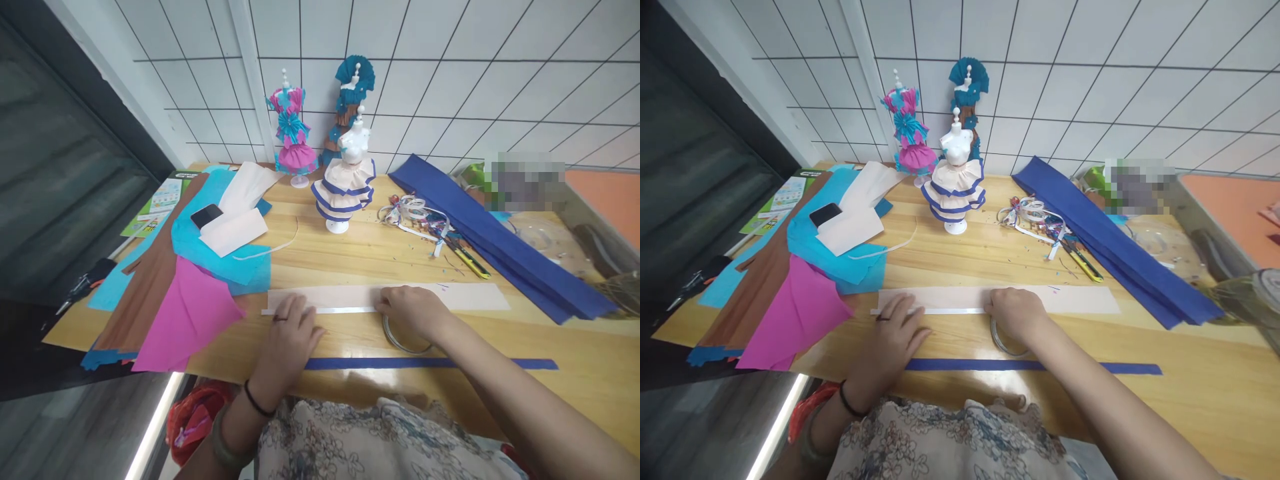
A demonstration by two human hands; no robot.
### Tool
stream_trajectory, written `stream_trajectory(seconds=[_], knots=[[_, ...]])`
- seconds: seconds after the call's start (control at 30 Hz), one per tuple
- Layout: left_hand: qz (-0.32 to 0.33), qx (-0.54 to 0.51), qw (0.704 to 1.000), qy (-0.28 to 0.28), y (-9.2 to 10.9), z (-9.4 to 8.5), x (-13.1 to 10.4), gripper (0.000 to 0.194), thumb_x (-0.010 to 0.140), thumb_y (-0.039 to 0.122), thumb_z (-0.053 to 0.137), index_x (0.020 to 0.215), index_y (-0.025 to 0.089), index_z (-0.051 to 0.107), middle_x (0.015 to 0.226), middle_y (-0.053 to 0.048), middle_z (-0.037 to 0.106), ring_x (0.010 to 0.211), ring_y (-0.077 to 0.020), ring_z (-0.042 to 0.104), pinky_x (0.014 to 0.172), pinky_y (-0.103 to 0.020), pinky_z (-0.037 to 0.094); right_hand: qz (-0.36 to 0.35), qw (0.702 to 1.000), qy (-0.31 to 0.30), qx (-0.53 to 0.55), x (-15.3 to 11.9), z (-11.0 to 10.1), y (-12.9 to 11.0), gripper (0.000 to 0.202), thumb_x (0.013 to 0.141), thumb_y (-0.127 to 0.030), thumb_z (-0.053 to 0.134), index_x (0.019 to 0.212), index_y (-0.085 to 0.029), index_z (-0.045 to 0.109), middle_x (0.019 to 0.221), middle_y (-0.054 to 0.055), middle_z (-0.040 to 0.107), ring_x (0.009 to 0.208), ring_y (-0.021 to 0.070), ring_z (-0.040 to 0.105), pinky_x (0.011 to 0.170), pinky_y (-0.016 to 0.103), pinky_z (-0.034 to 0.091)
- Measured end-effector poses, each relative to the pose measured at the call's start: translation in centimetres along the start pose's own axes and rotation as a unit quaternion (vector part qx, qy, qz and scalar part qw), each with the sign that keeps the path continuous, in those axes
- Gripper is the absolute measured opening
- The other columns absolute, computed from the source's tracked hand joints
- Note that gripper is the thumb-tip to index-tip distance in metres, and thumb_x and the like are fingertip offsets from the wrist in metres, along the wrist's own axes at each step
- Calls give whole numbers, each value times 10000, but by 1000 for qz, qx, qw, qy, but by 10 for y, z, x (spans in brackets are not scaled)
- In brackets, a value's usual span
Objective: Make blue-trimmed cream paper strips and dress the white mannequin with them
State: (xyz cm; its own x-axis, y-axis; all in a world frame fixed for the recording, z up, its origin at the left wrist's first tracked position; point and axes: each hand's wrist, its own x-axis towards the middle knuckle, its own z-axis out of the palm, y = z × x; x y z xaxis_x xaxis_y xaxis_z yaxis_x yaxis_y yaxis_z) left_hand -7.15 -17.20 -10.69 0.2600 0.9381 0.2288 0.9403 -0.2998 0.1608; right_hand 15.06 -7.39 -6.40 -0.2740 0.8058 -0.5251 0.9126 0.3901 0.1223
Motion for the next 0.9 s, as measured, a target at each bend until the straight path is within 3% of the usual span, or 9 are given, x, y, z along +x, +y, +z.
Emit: stream_trajectory(seconds=[0.17, 0.37, 0.53, 0.67, 0.9], knots=[[22, -13, 999, -19, 11, 12, 5, 409, 828, 370, 552, 1142, 109, 577, 1315, -161, 486, 1250, -303, 400, 989, -436, 429, -5, 1000, 1, 16, -1, -2, -1, 324, 888, -315, 385, 895, -145, 661, 905, 164, 693, 842, 279, 659, 662, 327, 443], [40, -29, 998, -44, 0, 12, 3, 363, 857, 331, 512, 1140, 117, 588, 1349, -194, 447, 1302, -311, 345, 1008, -441, 409, -3, 998, 11, 61, 1, -1, 2, 331, 884, -360, 381, 838, -178, 654, 843, 117, 695, 785, 238, 656, 626, 289, 402], [63, -18, 996, -60, -4, 12, 0, 484, 838, 384, 533, 1267, 162, 496, 1393, -185, 397, 1335, -323, 278, 1026, -476, 378, -4, 996, -6, 94, -3, -3, 9, 292, 857, -350, 410, 862, -191, 654, 853, 102, 690, 784, 230, 644, 622, 285, 384], [61, -19, 996, -66, -10, 13, -6, 586, 841, 445, 502, 1319, 114, 424, 1411, -201, 363, 1346, -308, 260, 1037, -474, 366, -9, 993, -5, 114, -3, -2, 12, 284, 841, -357, 424, 847, -194, 656, 854, 94, 691, 783, 234, 639, 622, 289, 379], [53, -10, 996, -77, -17, 12, -10, 593, 838, 490, 478, 1286, 101, 460, 1401, -200, 380, 1340, -314, 270, 1030, -480, 372, 8, 993, -11, 121, -1, -1, 13, 315, 828, -374, 417, 802, -169, 655, 842, 118, 688, 773, 240, 636, 600, 287, 372]])
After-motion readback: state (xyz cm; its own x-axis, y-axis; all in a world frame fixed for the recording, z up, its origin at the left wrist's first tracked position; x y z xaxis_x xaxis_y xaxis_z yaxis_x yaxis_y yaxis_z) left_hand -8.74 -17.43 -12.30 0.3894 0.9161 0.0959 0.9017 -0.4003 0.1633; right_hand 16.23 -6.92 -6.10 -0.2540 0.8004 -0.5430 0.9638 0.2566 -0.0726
